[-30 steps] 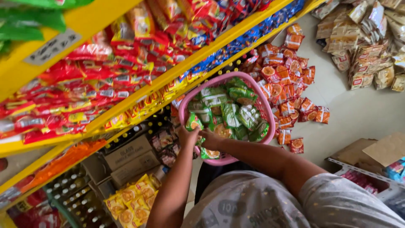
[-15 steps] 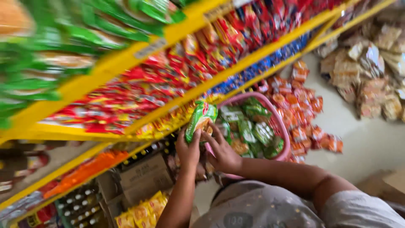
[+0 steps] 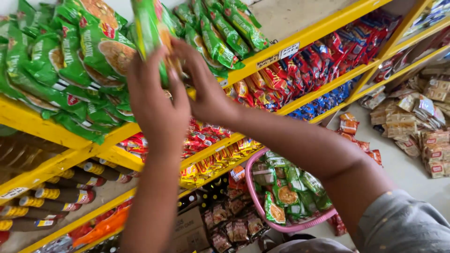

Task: Stocking and organizing instant noodle packets on grocery store shelves.

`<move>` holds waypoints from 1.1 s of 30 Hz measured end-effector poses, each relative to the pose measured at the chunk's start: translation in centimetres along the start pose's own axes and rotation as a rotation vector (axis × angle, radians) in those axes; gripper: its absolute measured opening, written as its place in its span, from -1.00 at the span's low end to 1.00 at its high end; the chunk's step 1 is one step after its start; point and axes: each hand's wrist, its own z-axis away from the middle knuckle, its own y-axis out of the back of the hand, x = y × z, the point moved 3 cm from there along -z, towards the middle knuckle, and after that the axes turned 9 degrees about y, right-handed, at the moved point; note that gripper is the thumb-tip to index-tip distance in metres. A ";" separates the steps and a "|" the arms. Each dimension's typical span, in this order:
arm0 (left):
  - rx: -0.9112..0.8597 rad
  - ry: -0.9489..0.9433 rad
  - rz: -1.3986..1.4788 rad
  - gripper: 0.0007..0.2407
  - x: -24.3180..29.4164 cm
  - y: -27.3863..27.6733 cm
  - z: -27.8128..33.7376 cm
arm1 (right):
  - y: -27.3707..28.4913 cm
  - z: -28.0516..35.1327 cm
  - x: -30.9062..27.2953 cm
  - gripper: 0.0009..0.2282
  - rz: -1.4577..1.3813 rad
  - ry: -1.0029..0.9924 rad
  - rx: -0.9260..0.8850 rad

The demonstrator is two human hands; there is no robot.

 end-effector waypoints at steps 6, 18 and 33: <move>-0.040 -0.067 -0.013 -0.65 -4.4 -1.2 -7.3 | -1.6 -5.5 8.8 -0.56 -0.014 -0.054 0.075; -0.147 -0.139 -0.416 -0.67 -12.3 -3.2 -14.9 | -4.4 -12.0 15.7 -0.57 0.295 0.013 0.106; -0.618 0.305 -0.934 -0.35 -18.3 -4.8 -14.0 | -8.9 -12.4 20.1 -0.30 0.649 -0.350 -0.555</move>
